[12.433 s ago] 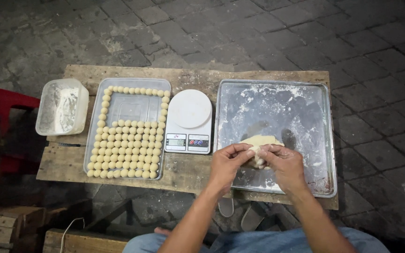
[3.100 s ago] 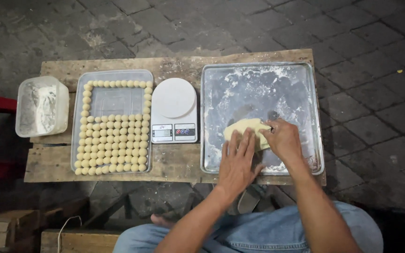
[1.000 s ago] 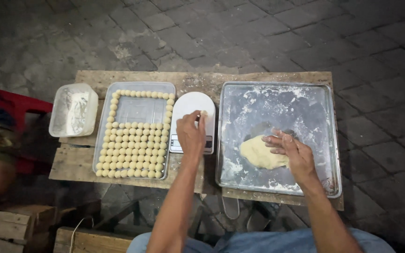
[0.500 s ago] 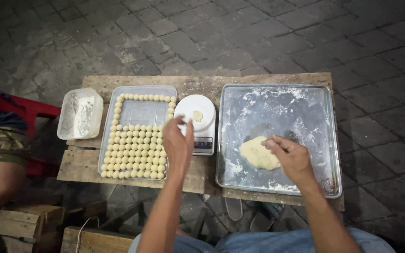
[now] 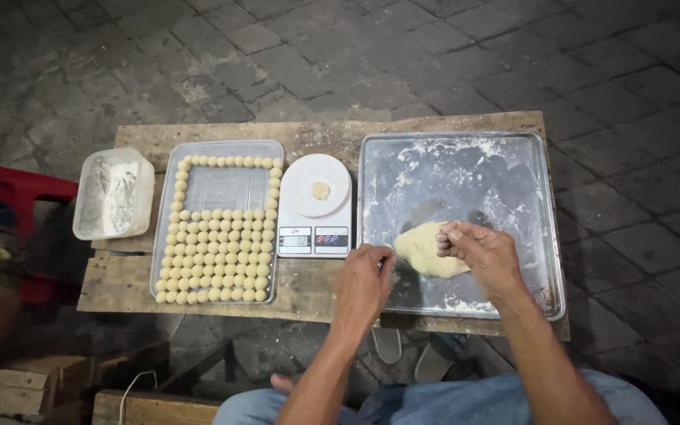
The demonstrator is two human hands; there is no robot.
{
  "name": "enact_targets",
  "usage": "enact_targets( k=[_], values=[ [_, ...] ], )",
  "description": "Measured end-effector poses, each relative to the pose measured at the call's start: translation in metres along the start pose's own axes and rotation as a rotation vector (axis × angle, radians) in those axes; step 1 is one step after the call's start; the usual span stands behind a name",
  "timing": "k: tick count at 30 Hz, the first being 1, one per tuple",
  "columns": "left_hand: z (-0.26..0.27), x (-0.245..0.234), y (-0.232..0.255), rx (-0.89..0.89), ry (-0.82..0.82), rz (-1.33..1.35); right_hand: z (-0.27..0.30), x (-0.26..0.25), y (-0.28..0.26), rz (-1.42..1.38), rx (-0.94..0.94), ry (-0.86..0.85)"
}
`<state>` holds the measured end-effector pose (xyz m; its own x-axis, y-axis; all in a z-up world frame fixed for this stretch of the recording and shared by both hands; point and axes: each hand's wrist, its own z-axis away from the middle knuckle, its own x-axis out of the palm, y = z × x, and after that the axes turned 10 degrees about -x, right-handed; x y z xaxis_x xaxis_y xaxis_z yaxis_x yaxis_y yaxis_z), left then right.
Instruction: The person tears small pieces of dough from a larger mass on a metal tray, rolls them into balls by hand, and places them onto a digital scale. After weighing, the dough balls are arranged in rows on a plastic tray.
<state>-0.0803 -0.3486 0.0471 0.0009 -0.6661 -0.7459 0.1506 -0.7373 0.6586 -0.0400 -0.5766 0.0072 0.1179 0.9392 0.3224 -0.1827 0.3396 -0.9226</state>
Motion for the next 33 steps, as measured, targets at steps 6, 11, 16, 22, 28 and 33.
enact_targets(
  k=[6,11,16,22,28,33],
  values=[
    [0.001,-0.011,0.008,-0.015,-0.005,0.023,-0.002,-0.003,0.007,-0.066,-0.071,-0.009],
    [0.005,-0.005,0.013,-0.028,-0.044,0.082,-0.003,-0.01,0.017,-0.075,-0.153,0.031],
    [0.008,0.002,0.013,-0.019,-0.057,0.054,-0.005,-0.012,0.018,-0.078,-0.182,0.032],
    [0.004,-0.002,0.007,0.068,0.011,0.122,0.0,0.001,0.004,-0.024,-0.186,0.035],
    [-0.004,-0.012,0.005,-0.075,0.02,0.146,0.009,0.011,-0.009,0.024,-0.149,0.078],
    [-0.021,-0.046,-0.001,-0.298,0.031,0.205,0.01,0.014,-0.012,0.035,-0.162,0.093]
  ],
)
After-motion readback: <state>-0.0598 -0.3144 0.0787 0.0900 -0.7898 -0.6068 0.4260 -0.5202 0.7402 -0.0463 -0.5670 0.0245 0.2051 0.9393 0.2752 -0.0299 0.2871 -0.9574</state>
